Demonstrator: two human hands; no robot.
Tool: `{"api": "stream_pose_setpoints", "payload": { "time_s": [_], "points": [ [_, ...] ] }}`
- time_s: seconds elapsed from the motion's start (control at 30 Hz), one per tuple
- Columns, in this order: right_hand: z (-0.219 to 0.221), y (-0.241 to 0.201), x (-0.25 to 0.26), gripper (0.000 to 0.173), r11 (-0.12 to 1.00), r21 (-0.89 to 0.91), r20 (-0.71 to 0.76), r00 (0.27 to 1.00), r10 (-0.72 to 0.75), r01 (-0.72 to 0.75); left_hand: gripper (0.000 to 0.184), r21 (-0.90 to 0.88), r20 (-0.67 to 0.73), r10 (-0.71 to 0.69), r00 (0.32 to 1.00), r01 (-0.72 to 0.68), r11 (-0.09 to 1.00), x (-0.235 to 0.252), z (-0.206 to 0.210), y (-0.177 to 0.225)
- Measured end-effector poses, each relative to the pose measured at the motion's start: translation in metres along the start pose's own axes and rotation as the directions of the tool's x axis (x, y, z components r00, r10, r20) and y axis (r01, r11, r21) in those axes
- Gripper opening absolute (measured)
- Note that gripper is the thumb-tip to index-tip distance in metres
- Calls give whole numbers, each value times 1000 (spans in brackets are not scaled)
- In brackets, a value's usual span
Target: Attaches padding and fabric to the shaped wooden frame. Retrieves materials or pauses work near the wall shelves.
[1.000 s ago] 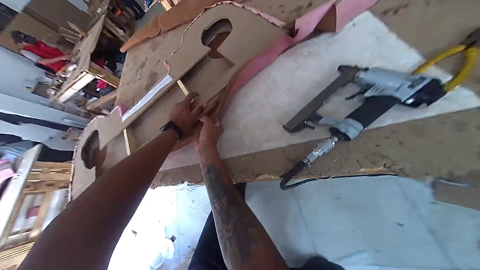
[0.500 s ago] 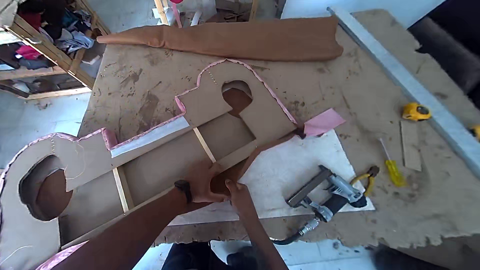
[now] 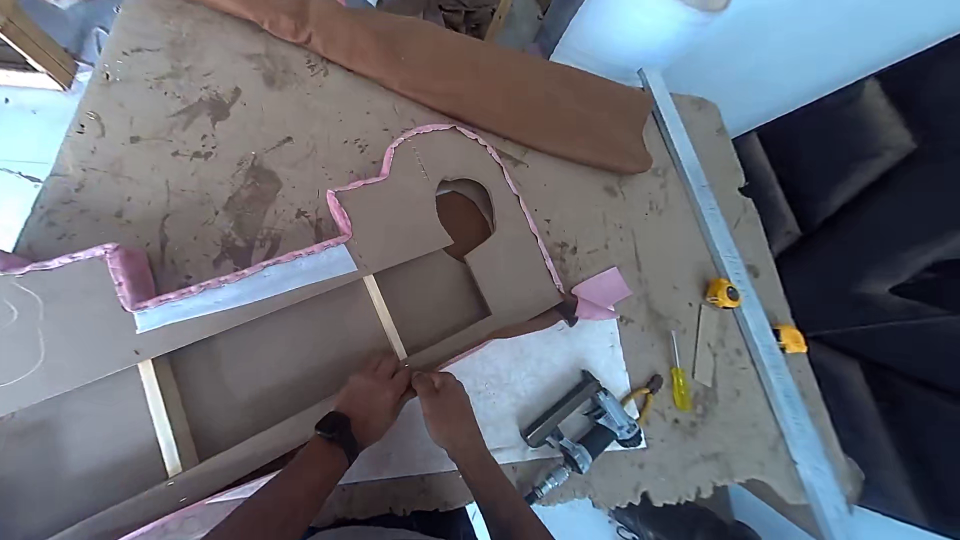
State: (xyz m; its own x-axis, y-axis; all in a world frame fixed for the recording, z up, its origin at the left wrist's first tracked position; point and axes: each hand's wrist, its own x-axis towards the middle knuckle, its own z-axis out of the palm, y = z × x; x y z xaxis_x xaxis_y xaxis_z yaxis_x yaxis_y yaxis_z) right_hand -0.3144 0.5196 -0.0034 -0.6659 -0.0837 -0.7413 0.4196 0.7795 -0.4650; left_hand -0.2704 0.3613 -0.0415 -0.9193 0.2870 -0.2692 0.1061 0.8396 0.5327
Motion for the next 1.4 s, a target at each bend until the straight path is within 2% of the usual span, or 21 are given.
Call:
{"api": "stream_pose_setpoints", "payload": {
  "time_s": [0.07, 0.13, 0.17, 0.23, 0.3, 0.33, 0.37, 0.4, 0.47, 0.6, 0.63, 0.7, 0.77, 0.8, 0.87, 0.9, 0.97, 1.07, 1.23, 1.33, 1.4],
  "points": [
    [3, 24, 4, 50, 985, 144, -19, 995, -97, 99, 40, 15, -54, -5, 999, 5, 1000, -1, 7, -1],
    [-9, 63, -13, 40, 932, 303, -171, 973, -154, 201, 32, 19, -12, -40, 999, 40, 999, -4, 8, 0],
    [-24, 90, -25, 36, 917, 328, -293, 947, -130, 227, 28, 21, -32, -57, 998, 57, 998, -5, 9, 0],
    [-68, 157, -53, 34, 941, 311, -545, 836, 61, 134, 27, 18, -127, -72, 989, 75, 997, -4, 13, -1],
    [-107, 235, -74, 42, 954, 297, -696, 675, 244, -38, 31, 10, -175, -98, 980, 102, 995, -5, 17, 2],
    [-118, 270, -75, 49, 943, 318, -727, 614, 307, -96, 33, 6, -184, -118, 976, 121, 993, -6, 18, 3],
    [-122, 291, -72, 57, 921, 367, -713, 598, 367, -128, 34, 1, -203, -132, 970, 135, 991, -6, 19, 4],
    [-121, 299, -67, 64, 892, 431, -671, 612, 418, -137, 33, -1, -224, -142, 964, 146, 989, -7, 21, 3],
    [-111, 299, -52, 61, 857, 497, -647, 602, 469, -133, 31, -27, -272, -154, 950, 153, 988, -9, 24, 5],
    [-110, 292, -26, 39, 896, 435, -734, 541, 410, -89, 34, -90, -348, -193, 918, 172, 981, -9, 23, 6],
    [-110, 289, -29, 38, 894, 444, -752, 520, 405, -55, 34, -116, -343, -227, 912, 198, 973, -9, 21, 7],
    [-112, 270, -40, 48, 872, 480, -776, 509, 372, 96, 36, -205, -294, -348, 890, 297, 933, -3, 11, 11],
    [-112, 236, -62, 57, 816, 484, -781, 576, 240, 316, 41, -270, -189, -468, 863, 413, 870, 0, -1, 13],
    [-112, 216, -76, 55, 796, 454, -779, 611, 137, 400, 43, -272, -155, -489, 859, 439, 856, -1, -2, 14],
    [-109, 172, -96, 37, 780, 349, -734, 669, -117, 519, 43, -255, -108, -486, 867, 448, 857, 1, -5, 12],
    [-104, 154, -102, 34, 772, 310, -661, 709, -245, 555, 42, -247, -84, -480, 873, 449, 859, 3, -5, 10],
    [-85, 119, -108, 32, 804, 239, -492, 782, -383, 544, 39, -246, -52, -464, 884, 439, 864, 3, -4, 9],
    [-50, 80, -94, 21, 901, 40, -359, 848, -390, 432, 35, -278, -54, -431, 901, 401, 873, 4, -4, 5],
    [-29, 54, -73, 19, 927, -243, -292, 890, -350, 285, 33, -318, -8, -414, 910, 390, 864, 6, -9, 2],
    [-31, 37, -83, 22, 929, -314, -259, 924, -280, 194, 35, -350, 21, -399, 917, 380, 856, 6, -12, 1],
    [-24, 32, -86, 23, 926, -321, -247, 926, -286, 200, 37, -362, 26, -396, 918, 378, 852, 9, -16, -1]
  ]
}}
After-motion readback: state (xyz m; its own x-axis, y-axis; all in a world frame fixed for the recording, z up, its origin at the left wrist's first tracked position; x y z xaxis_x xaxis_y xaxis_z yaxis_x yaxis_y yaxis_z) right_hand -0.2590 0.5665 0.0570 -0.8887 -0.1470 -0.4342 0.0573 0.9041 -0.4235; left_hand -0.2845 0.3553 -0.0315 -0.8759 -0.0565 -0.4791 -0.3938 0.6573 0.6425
